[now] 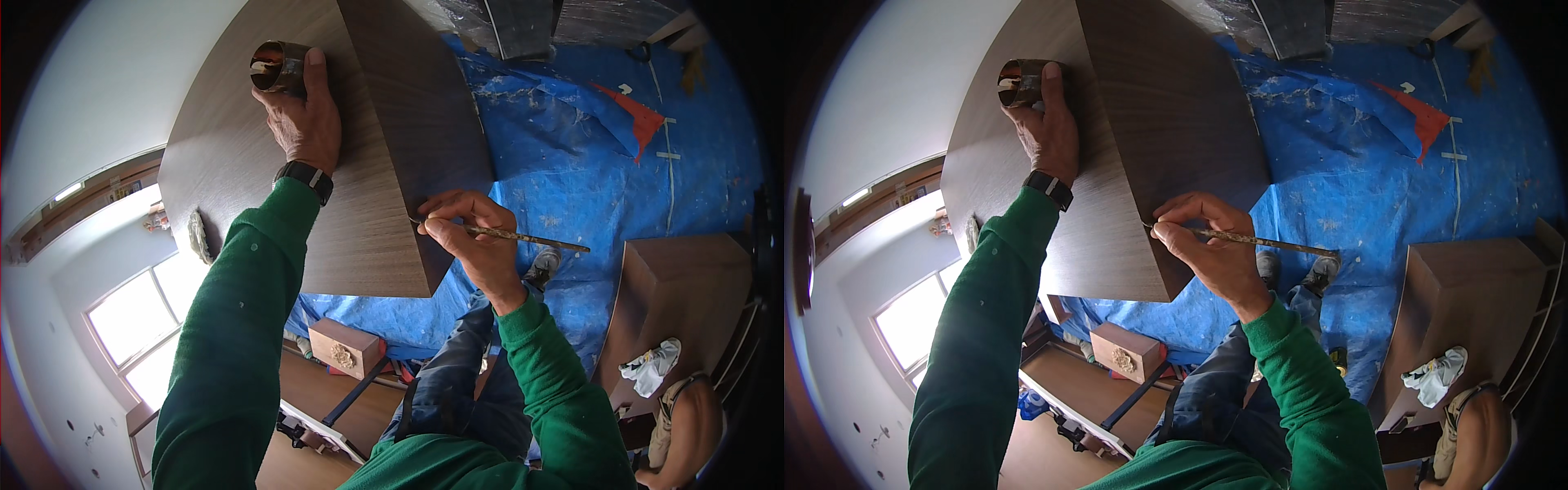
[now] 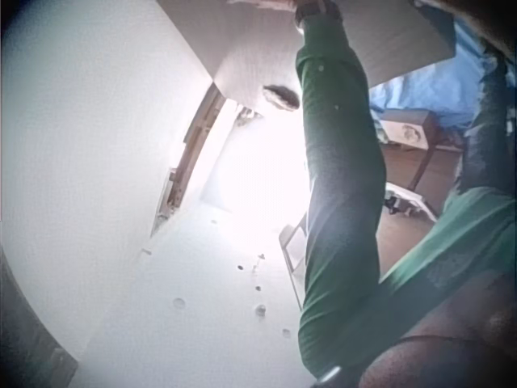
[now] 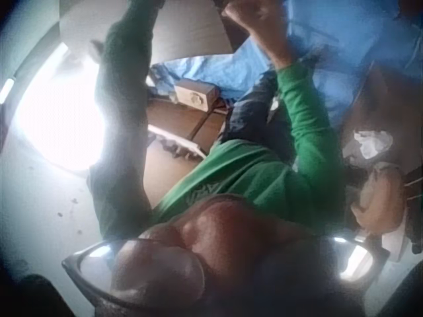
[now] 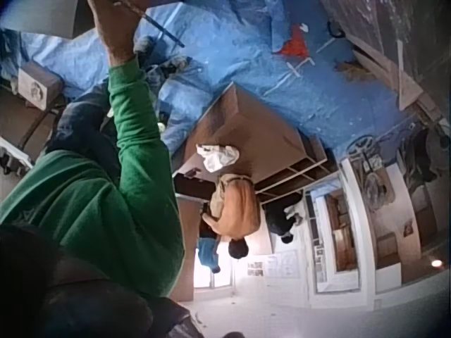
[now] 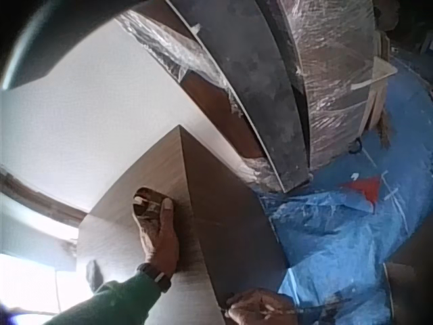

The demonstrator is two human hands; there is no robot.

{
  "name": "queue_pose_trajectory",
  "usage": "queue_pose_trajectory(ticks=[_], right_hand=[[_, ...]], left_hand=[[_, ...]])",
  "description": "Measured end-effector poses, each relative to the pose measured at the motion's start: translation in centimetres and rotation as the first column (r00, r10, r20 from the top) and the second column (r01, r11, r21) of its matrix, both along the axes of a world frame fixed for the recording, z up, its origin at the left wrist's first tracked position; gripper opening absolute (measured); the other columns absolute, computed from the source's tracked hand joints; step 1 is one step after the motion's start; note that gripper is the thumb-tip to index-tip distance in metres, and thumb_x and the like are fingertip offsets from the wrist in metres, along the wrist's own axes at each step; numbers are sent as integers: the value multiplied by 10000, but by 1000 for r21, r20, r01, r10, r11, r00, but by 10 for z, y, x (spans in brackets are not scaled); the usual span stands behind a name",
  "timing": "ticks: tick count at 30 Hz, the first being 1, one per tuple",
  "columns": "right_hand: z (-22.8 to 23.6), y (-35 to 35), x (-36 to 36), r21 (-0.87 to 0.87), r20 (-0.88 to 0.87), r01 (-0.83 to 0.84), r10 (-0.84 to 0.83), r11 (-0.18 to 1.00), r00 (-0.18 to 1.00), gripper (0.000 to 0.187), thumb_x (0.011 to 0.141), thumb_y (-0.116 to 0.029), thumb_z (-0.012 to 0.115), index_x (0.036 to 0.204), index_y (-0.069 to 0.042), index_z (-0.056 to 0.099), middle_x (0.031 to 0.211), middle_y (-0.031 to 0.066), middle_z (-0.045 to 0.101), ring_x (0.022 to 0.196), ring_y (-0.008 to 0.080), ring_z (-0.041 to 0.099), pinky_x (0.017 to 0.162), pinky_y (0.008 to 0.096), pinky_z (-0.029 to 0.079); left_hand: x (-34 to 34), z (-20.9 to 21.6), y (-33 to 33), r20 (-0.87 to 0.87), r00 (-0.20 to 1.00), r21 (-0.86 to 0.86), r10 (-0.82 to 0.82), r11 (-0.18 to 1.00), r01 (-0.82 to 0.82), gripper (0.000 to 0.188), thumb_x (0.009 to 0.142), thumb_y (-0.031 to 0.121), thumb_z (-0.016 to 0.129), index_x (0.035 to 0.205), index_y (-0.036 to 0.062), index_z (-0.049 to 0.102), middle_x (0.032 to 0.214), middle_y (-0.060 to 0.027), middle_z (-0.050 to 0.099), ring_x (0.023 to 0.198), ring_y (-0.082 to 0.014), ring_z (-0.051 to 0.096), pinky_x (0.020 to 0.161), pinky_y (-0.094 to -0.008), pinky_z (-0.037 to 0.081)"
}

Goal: The person applies a dark liquid with a brush to the edges and corners of a wooden cabinet, dipping the brush into a small container and carefully brushing the surface.

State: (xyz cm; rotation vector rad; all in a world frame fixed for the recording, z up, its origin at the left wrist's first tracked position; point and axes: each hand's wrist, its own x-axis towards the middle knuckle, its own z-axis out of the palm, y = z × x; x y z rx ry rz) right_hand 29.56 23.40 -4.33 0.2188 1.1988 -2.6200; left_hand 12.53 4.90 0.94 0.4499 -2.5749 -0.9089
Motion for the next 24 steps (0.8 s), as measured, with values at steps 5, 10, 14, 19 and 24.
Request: queue_pose_trajectory(ticks=[5,10,14,19,24], right_hand=[[1,2,0,38,5,-36,36,999,999,52,881,-16,752,916,-2,716,1014,117,714,903,147,708,795,280,609],[0,5,2,56,-16,-50,51,997,999,55,875,-23,760,905,1,720,1014,129,713,908,151,701,793,285,593],[0,6,6,47,-14,-57,58,997,998,56,876,-23,762,903,1,720,1018,136,712,924,151,697,803,281,585],[-4,8,10,63,-49,-61,64,996,997,51,878,-16,757,904,0,717,1027,135,711,920,149,697,796,279,587],[-2,7,11,2,3,-45,45,999,999,48,881,-10,750,905,3,710,1029,136,709,919,146,696,787,278,590]], left_hand=[[0,-3,-2,-14,1000,8,7,1000,-7,829,878,622,697,1374,33,391,1255,-216,625,1208,-380,609,1041,-497,447],[0,0,0,-1,1000,5,3,1000,-3,837,876,630,694,1375,32,388,1252,-217,630,1208,-384,612,1042,-498,447],[0,0,-1,14,1000,-2,10,1000,-10,831,878,618,700,1374,32,383,1258,-216,626,1210,-378,610,1044,-498,444],[0,1,1,-3,1000,12,-15,1000,15,823,884,606,700,1379,32,379,1269,-216,613,1207,-370,606,1046,-499,441],[0,0,1,-14,1000,14,-19,1000,19,827,886,600,699,1397,38,371,1269,-216,612,1205,-374,605,1043,-499,443]])
